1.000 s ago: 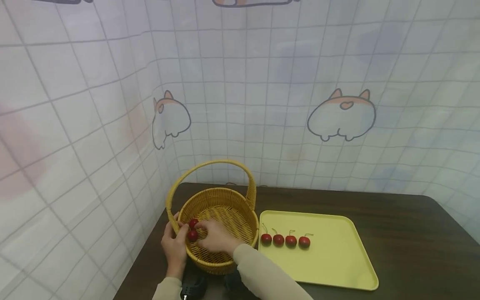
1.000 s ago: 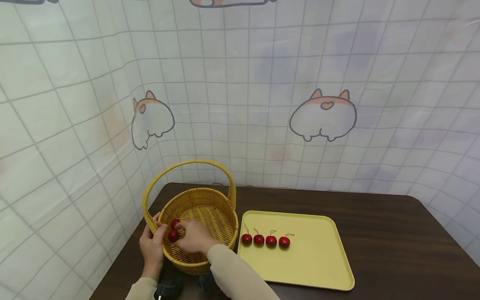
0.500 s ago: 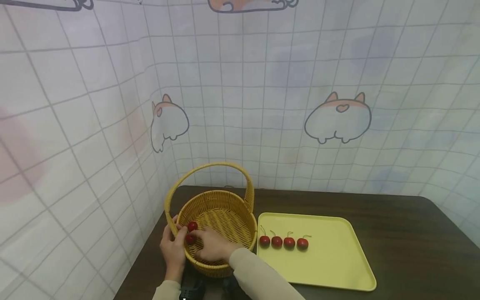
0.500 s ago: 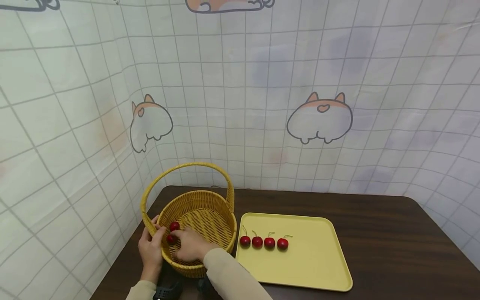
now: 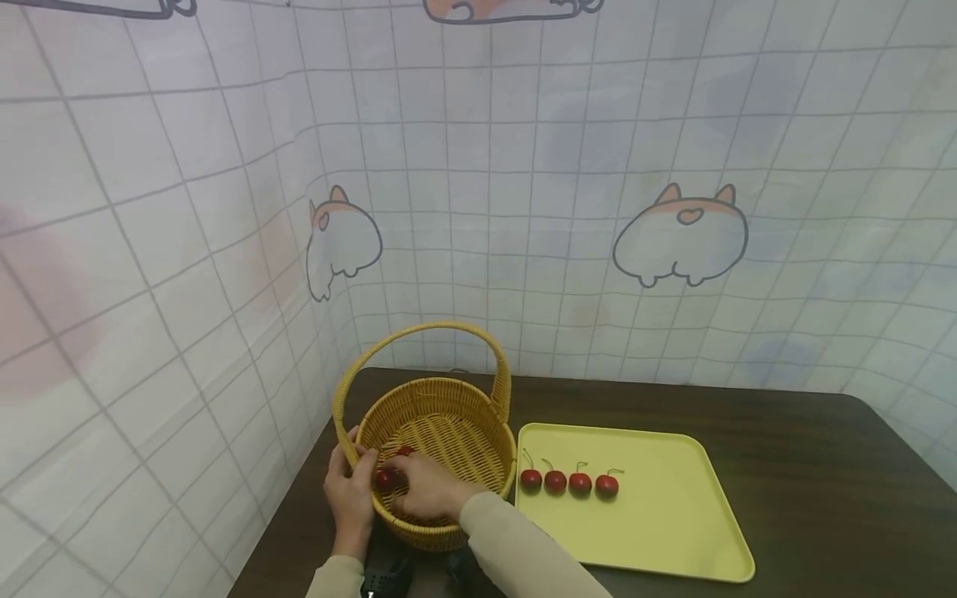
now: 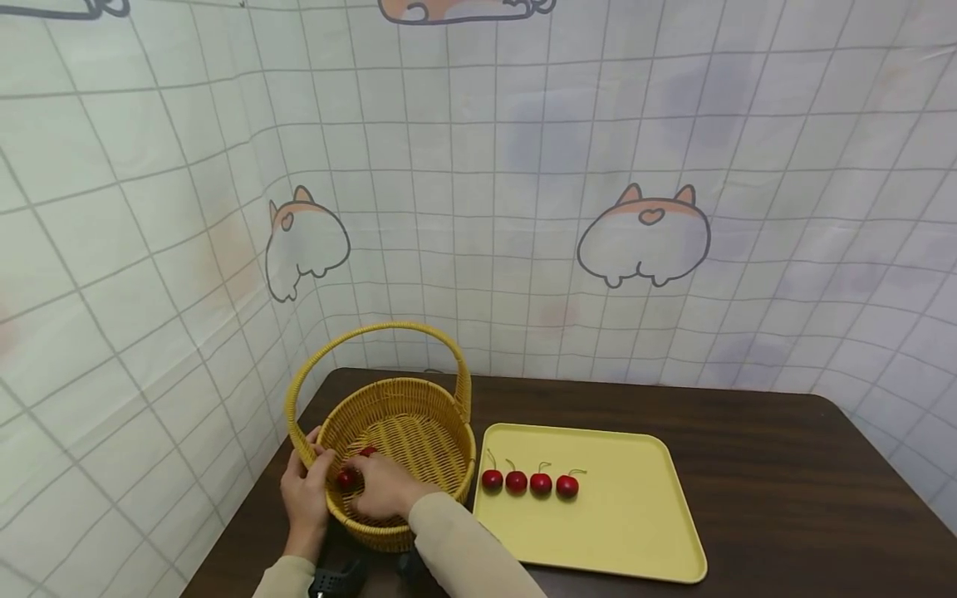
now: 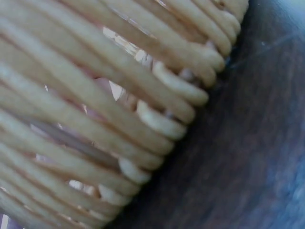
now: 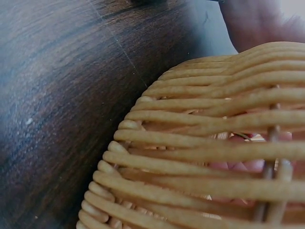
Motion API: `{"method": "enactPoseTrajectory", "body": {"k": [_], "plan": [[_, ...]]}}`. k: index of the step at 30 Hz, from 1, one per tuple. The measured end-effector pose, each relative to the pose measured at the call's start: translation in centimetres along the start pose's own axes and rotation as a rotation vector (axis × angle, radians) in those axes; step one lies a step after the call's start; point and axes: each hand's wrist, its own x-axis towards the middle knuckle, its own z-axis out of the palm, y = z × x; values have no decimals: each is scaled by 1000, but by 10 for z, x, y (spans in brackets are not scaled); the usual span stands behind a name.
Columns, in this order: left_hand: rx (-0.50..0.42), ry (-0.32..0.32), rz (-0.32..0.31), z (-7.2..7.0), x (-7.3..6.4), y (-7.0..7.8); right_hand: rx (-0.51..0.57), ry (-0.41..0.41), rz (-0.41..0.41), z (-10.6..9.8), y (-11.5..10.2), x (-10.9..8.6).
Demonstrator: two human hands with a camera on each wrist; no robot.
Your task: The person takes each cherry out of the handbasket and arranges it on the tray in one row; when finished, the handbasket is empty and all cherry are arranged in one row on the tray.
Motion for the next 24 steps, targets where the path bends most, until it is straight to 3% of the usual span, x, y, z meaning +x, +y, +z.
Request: {"method": "enactPoseTrajectory", "body": {"k": [10,18,24], "plan": [[27,-3,5,0,0,4,52,24,39,1,-2,-1],[20,-19,33,-2,-9,33,1,21,12,1,-3,-2],[17,-24,34,-3,-11,35,-43,12,-11,0,-4,-6]]}}
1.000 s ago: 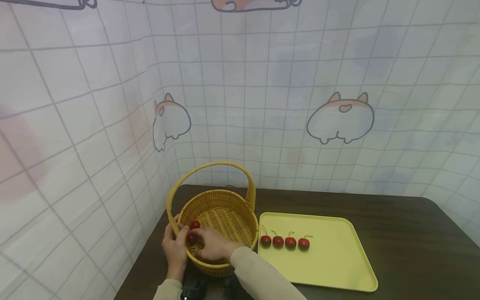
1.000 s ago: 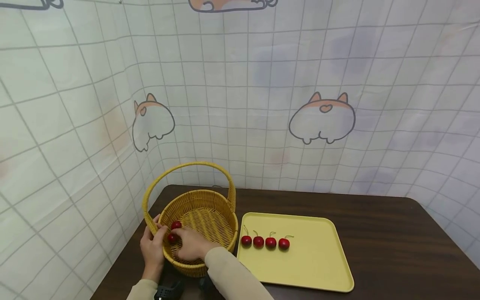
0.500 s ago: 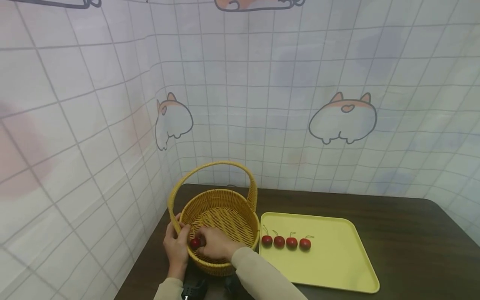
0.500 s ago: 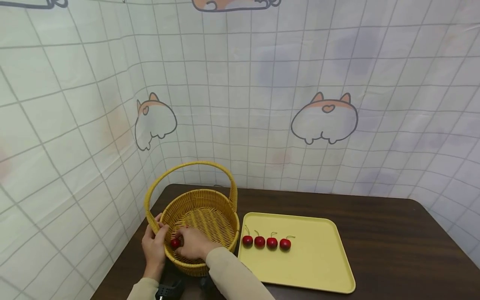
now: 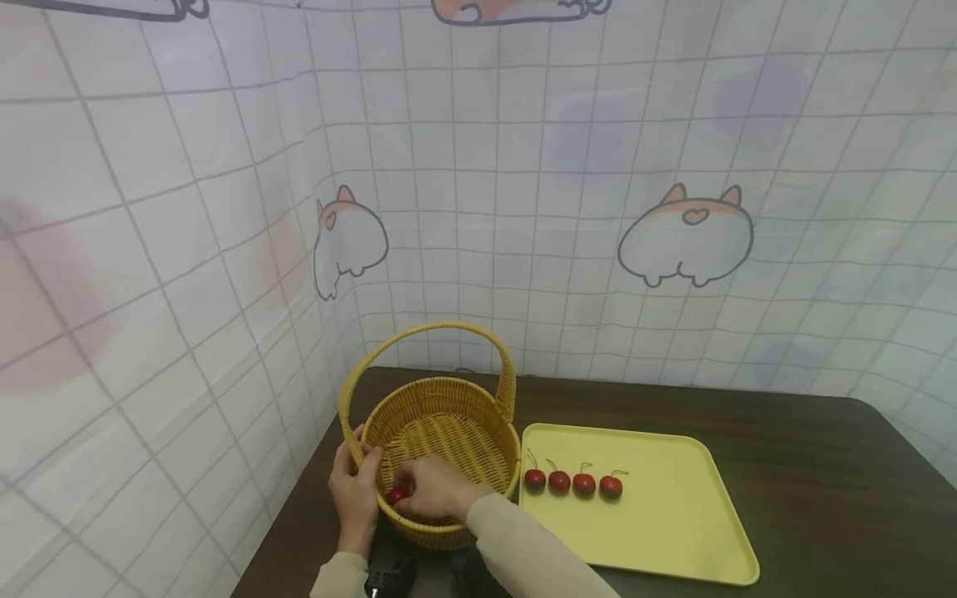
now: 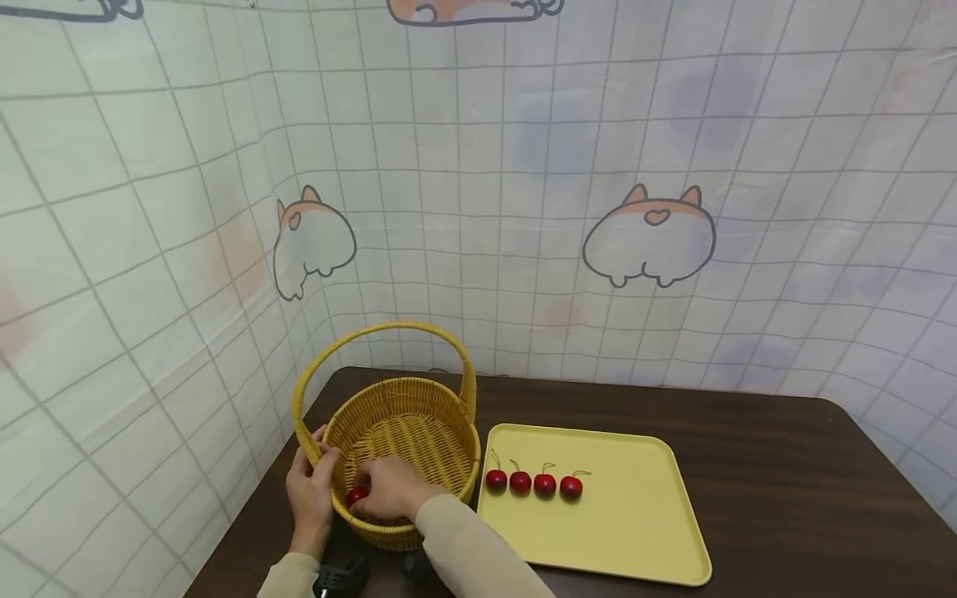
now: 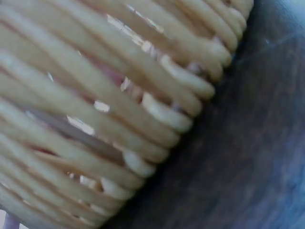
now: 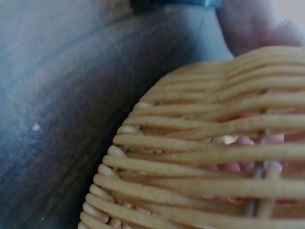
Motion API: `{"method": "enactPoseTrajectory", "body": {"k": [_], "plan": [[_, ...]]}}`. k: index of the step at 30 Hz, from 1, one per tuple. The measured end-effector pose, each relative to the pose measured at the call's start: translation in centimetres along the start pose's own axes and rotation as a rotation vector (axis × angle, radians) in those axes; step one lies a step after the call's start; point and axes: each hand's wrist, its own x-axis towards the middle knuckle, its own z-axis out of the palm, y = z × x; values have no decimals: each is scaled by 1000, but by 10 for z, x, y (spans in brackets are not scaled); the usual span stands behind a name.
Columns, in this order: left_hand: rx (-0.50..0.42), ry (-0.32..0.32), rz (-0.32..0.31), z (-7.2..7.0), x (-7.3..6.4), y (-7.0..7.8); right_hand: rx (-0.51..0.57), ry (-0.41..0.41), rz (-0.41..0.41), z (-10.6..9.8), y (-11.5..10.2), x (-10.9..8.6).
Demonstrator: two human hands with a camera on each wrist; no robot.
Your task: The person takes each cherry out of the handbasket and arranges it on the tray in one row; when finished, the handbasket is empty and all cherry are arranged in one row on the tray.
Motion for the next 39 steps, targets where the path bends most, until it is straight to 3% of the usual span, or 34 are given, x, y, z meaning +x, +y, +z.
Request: {"method": "enactPoseTrajectory", "body": {"k": [6,12,16,24,34,39], "plan": [[5,22,46,3,-2,0,-77,25,-44,-9,0,-13],[4,1,56,5,-1,1,27,86,-108,-26,2,-31],[-4,4,56,5,-1,1,100,166,-107,-35,3,-48],[9,8,50,1,-1,1,381,317,-98,-39,10,-74],[21,3,33,0,-1,3,722,323,-79,-44,20,-91],[10,-19,8,1,-1,4,807,343,-46,-45,26,-98]]}}
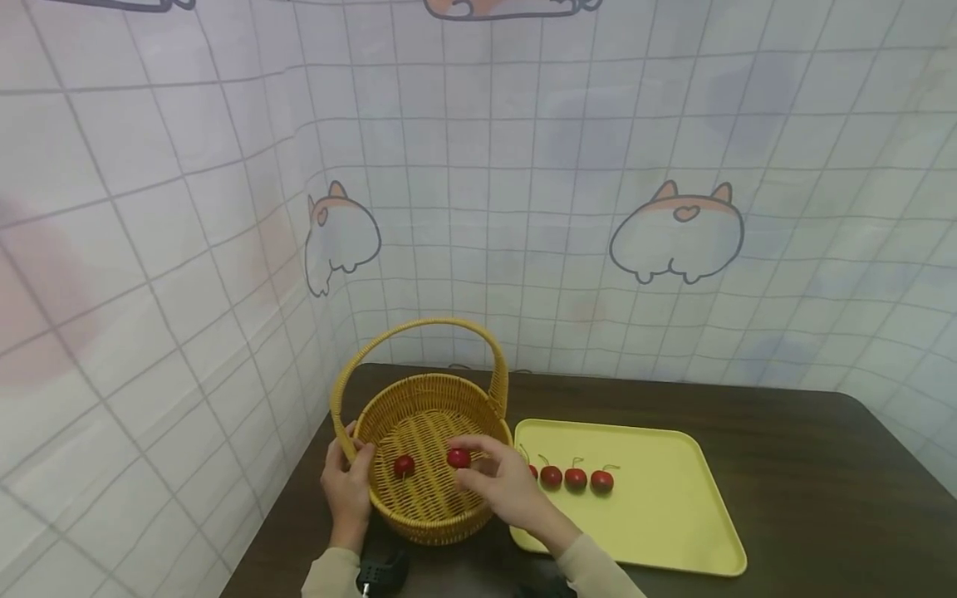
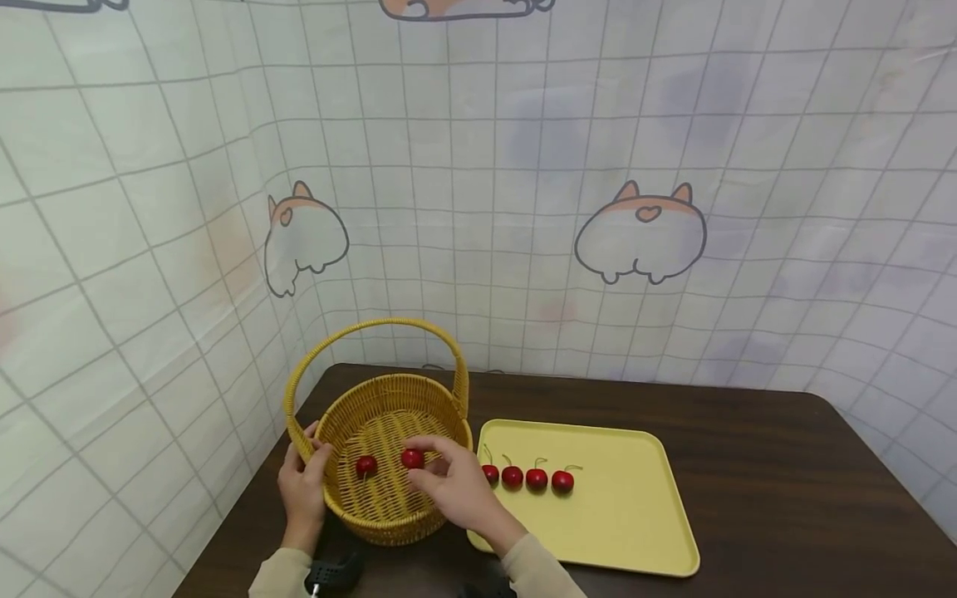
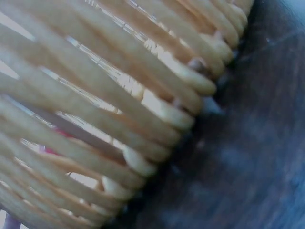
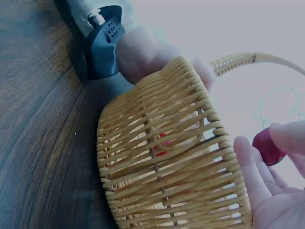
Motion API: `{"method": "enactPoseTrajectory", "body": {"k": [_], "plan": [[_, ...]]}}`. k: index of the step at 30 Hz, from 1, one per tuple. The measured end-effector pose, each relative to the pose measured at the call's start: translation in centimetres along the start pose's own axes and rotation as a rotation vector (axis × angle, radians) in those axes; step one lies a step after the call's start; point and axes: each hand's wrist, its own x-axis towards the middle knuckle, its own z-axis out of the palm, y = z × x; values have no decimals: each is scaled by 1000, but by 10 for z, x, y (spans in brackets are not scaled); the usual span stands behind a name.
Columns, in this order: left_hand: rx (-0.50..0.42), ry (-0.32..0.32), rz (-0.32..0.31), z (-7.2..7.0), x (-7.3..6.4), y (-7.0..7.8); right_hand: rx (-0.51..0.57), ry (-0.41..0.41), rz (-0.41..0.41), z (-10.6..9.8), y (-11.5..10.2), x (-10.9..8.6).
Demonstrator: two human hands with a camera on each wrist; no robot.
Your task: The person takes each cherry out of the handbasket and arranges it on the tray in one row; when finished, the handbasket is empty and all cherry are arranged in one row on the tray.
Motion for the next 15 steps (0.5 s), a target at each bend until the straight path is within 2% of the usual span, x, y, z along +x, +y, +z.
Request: {"method": "enactPoseTrajectory", "body": {"k": [5,11,15], "plan": [[-15,-31,-20,0,-1,1,43,41,9,-10,2,-10],[-15,-29,-16,0,-1,2,51,149,21,-25,0,-24],[-15,-24,-20,0,0,2,66,188,32,-38,1,-34]]}}
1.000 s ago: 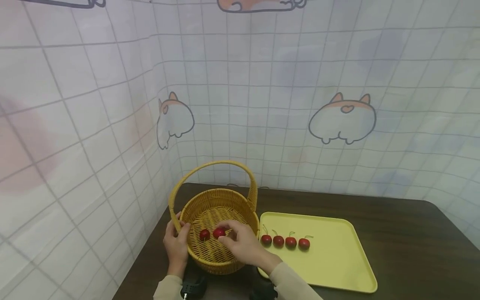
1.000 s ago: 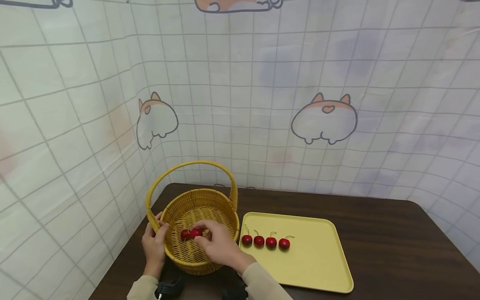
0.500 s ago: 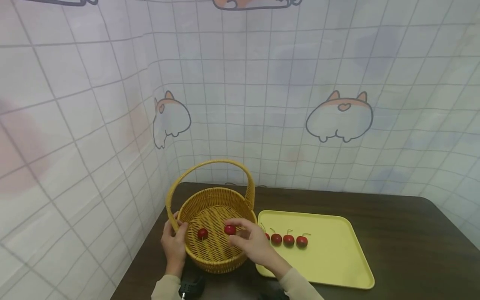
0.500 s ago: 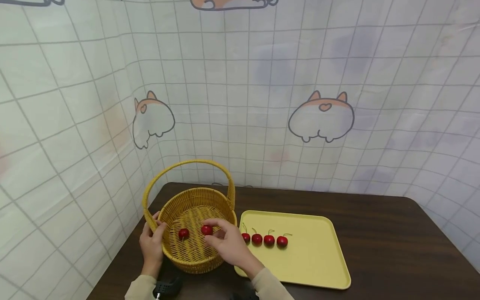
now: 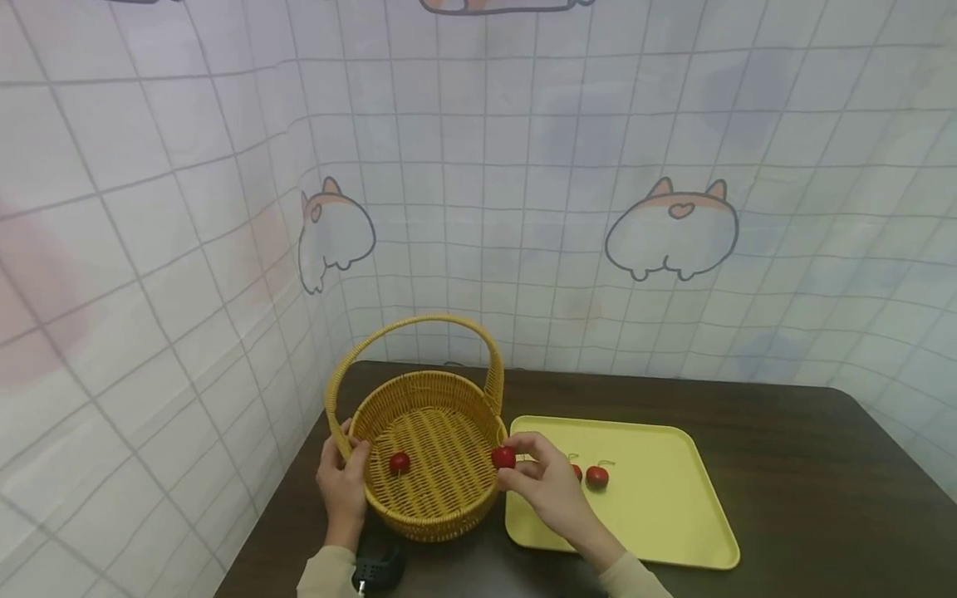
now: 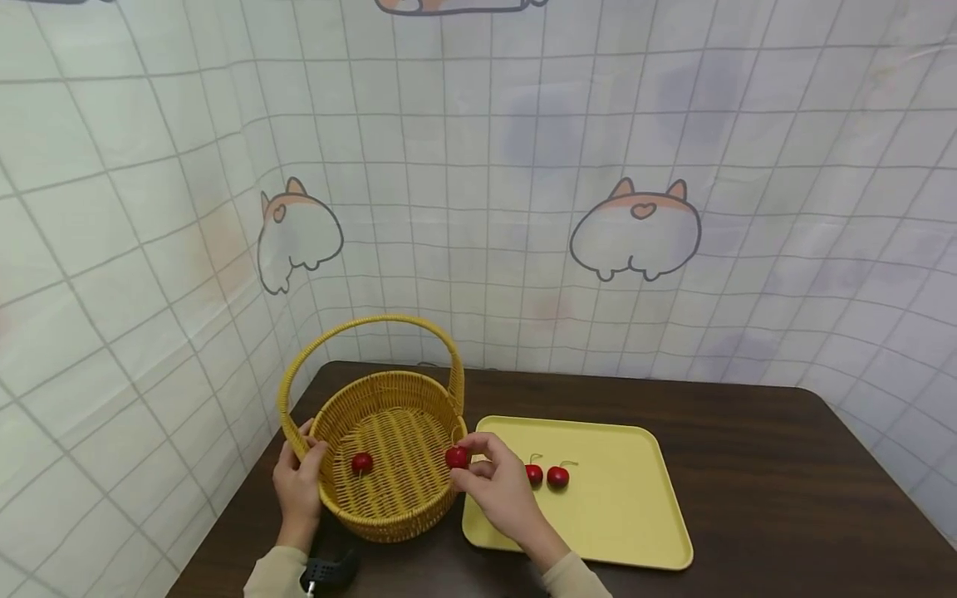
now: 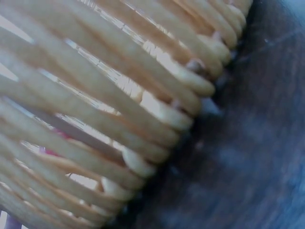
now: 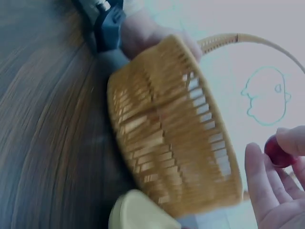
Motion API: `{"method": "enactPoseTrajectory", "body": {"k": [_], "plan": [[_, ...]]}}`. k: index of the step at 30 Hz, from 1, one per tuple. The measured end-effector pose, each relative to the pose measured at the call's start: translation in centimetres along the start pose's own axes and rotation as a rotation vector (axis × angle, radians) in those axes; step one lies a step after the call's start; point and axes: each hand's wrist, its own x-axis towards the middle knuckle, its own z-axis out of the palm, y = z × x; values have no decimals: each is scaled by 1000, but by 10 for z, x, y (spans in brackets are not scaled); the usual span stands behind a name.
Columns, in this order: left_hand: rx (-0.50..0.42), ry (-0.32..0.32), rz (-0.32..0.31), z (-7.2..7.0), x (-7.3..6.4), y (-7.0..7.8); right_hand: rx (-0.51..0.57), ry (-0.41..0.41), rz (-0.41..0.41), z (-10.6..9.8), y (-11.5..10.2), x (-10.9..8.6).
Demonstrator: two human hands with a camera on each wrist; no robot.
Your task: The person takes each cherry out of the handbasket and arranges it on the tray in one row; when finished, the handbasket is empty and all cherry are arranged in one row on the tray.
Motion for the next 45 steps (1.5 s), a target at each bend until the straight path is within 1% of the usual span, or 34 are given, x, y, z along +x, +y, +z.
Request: {"method": "enactPoseTrajectory", "body": {"k": [3,7,9,12,14,16,19,20,22,27,29,31,35,38,41,45], "plan": [[3,4,6,-1,1,0,2,24,11,-12,2,-5],[9,7,14,-1,2,1,-50,54,15,-29,6,-15],[11,7,21,-1,3,1,-84,54,-7,-38,9,-19],[7,3,30,-1,4,1,-146,58,-76,-50,14,-26],[1,0,24,-1,7,-6,-184,78,-102,-59,17,-30],[-9,2,11,-1,10,-16,-226,107,-112,-68,19,-33],[-12,14,-15,-1,16,-32,-256,155,-70,-82,20,-37],[-12,18,-19,-1,17,-34,-268,169,-56,-86,20,-38],[-15,23,-24,-1,17,-37,-270,188,-33,-95,20,-39],[-14,23,-23,-2,16,-38,-325,253,56,-115,22,-40],[-6,23,-24,-2,16,-38,-375,280,85,-121,24,-40],[-7,21,-27,-2,15,-37,-443,296,96,-126,26,-40],[-8,18,-26,-1,15,-40,-597,309,95,-134,31,-41],[-2,14,-30,-1,16,-41,-684,308,97,-138,36,-41],[3,9,-42,-1,14,-37,-725,300,118,-143,39,-41],[8,2,-39,-1,8,-19,-756,278,147,-147,41,-42]]}}
